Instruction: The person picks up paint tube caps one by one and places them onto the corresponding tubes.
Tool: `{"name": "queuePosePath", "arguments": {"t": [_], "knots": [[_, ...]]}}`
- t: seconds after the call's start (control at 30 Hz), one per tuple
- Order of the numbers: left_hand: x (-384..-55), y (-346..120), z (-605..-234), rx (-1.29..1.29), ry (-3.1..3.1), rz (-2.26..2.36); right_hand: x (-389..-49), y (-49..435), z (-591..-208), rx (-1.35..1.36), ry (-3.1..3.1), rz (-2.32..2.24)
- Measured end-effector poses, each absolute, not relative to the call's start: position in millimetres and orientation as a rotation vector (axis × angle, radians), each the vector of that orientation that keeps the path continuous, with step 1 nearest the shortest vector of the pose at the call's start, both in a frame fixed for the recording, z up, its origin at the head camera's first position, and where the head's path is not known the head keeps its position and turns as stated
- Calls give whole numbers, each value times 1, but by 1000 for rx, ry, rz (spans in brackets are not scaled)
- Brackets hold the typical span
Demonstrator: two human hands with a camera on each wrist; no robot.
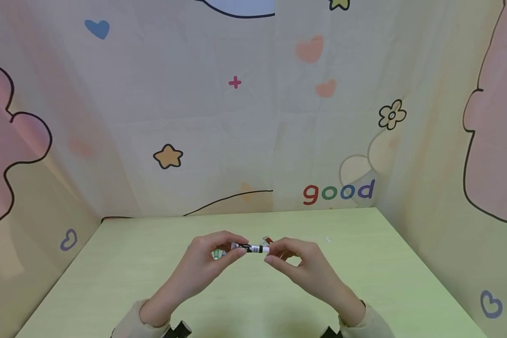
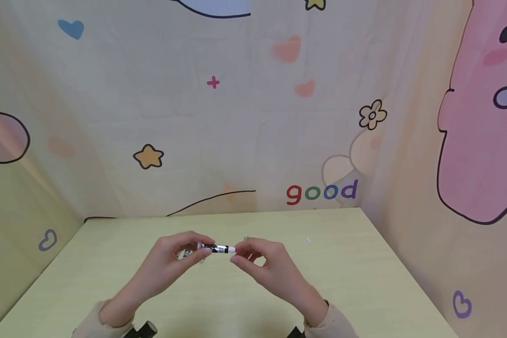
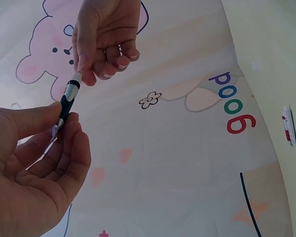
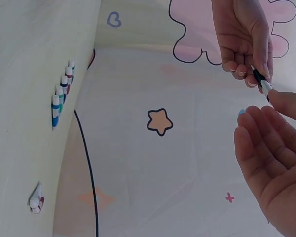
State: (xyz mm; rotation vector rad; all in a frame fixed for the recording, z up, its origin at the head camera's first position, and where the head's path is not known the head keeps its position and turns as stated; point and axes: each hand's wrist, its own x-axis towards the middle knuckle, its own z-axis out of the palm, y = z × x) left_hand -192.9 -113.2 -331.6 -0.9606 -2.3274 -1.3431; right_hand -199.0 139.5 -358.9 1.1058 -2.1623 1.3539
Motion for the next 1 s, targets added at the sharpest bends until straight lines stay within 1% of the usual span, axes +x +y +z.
{"name": "queuePosePath", "arguments": {"t": [0.53, 1.0], "knots": [[-190, -113, -333, -996, -2369, -1333, -195, 141, -359, 1086, -2255, 1286], [-188, -114, -339, -1103, -2363, -1261, -188, 144, -355, 1206, -2471, 1313]]}}
